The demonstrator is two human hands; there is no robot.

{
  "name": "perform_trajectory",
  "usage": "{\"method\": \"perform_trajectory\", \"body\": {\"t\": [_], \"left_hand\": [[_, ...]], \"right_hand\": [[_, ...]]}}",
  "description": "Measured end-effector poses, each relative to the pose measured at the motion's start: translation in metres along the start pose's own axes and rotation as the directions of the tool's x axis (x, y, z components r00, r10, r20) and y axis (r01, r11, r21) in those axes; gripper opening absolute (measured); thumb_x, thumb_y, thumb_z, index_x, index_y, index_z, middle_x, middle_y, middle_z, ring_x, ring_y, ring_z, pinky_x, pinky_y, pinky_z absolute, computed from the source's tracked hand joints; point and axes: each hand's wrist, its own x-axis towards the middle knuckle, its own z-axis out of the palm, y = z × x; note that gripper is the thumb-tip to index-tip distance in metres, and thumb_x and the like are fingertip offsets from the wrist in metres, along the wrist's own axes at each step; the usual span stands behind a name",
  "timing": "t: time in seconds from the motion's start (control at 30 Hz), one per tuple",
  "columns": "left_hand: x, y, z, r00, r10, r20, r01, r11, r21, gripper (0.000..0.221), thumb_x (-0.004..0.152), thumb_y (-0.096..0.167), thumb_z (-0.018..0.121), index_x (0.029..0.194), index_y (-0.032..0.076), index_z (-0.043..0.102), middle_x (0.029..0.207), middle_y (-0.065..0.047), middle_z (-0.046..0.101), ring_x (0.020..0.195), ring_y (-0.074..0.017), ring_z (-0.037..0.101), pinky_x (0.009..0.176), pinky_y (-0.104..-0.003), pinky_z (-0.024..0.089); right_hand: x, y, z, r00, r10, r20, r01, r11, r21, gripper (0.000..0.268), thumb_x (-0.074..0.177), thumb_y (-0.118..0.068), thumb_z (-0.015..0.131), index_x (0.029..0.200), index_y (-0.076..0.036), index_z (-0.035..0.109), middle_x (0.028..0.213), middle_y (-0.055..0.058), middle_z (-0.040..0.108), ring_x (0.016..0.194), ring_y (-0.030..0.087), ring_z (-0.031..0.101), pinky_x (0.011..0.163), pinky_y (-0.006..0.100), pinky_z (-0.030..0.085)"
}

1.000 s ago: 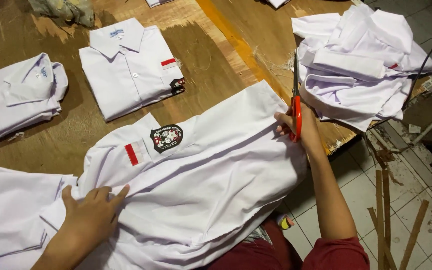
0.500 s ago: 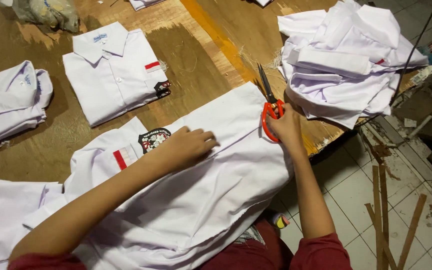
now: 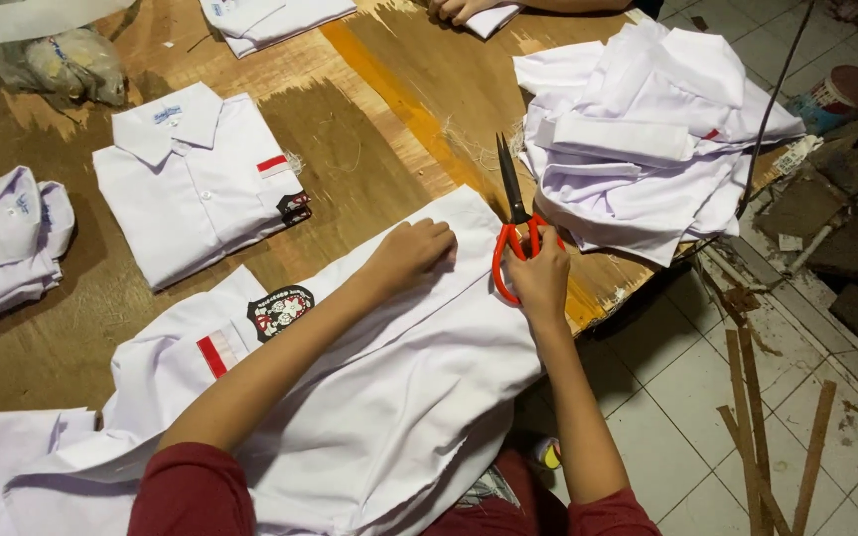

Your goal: Trimming excess fabric and loose threads from white school shirts using scissors on a factory work table.

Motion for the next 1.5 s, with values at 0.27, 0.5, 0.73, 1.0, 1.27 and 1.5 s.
{"method": "perform_trajectory", "body": {"t": [0.27, 0.5, 0.73, 1.0, 1.27, 1.5], "left_hand": [[0.039, -0.021, 0.015, 0.972, -0.173, -0.159, 0.133, 0.963, -0.235, 0.023, 0.097, 0.037, 0.061, 0.112, 0.020, 0.056, 0.096, 0.000, 0.056, 0.091, -0.0228, 0.065, 0.072, -0.035, 0.056], [0.060, -0.023, 0.065, 0.965, -0.222, -0.137, 0.191, 0.959, -0.208, 0.018, 0.094, 0.038, 0.066, 0.093, 0.020, 0.062, 0.088, 0.001, 0.060, 0.087, -0.0212, 0.065, 0.071, -0.033, 0.055], [0.038, -0.018, 0.032, 0.967, -0.252, -0.039, 0.237, 0.945, -0.227, 0.012, 0.096, 0.027, 0.064, 0.099, 0.019, 0.055, 0.087, -0.003, 0.060, 0.091, -0.0256, 0.066, 0.075, -0.041, 0.055], [0.006, 0.008, -0.057, 0.976, 0.163, 0.145, -0.090, 0.907, -0.411, 0.021, 0.090, 0.017, 0.070, 0.108, 0.013, 0.061, 0.085, -0.007, 0.071, 0.092, -0.0334, 0.066, 0.079, -0.048, 0.060], [0.004, 0.035, -0.051, 0.962, 0.141, 0.232, -0.117, 0.986, -0.115, 0.005, 0.086, 0.008, 0.072, 0.083, 0.012, 0.071, 0.079, -0.004, 0.076, 0.077, -0.0230, 0.073, 0.068, -0.032, 0.061], [-0.005, 0.044, -0.001, 0.992, 0.046, 0.119, -0.064, 0.986, 0.153, 0.017, 0.078, 0.022, 0.078, 0.092, 0.015, 0.072, 0.085, -0.002, 0.071, 0.079, -0.0212, 0.069, 0.067, -0.036, 0.058]], "right_hand": [[-0.002, -0.003, -0.001, 0.999, -0.034, -0.008, 0.034, 0.999, 0.005, 0.034, 0.079, -0.009, 0.083, 0.107, -0.005, 0.063, 0.094, 0.022, 0.073, 0.093, 0.040, 0.073, 0.081, 0.046, 0.060], [0.000, 0.001, 0.000, 0.998, -0.068, 0.002, 0.068, 0.998, 0.016, 0.036, 0.077, -0.011, 0.084, 0.105, -0.004, 0.062, 0.092, 0.022, 0.073, 0.091, 0.041, 0.073, 0.080, 0.048, 0.060], [0.002, 0.007, 0.003, 0.996, -0.092, 0.004, 0.092, 0.996, 0.010, 0.035, 0.077, -0.009, 0.082, 0.105, -0.003, 0.061, 0.093, 0.024, 0.073, 0.092, 0.043, 0.072, 0.081, 0.049, 0.059], [0.000, 0.004, 0.003, 0.995, -0.102, -0.007, 0.102, 0.994, -0.032, 0.034, 0.079, -0.007, 0.082, 0.106, -0.003, 0.062, 0.094, 0.024, 0.073, 0.091, 0.043, 0.073, 0.079, 0.048, 0.060], [-0.005, -0.001, 0.000, 0.993, -0.115, -0.011, 0.114, 0.993, -0.023, 0.034, 0.078, -0.005, 0.082, 0.106, -0.003, 0.062, 0.093, 0.024, 0.073, 0.090, 0.043, 0.073, 0.079, 0.049, 0.060], [-0.003, 0.004, 0.004, 0.995, -0.102, -0.006, 0.102, 0.994, -0.032, 0.035, 0.079, -0.008, 0.081, 0.108, -0.004, 0.062, 0.094, 0.022, 0.073, 0.091, 0.042, 0.073, 0.081, 0.049, 0.060]]}}
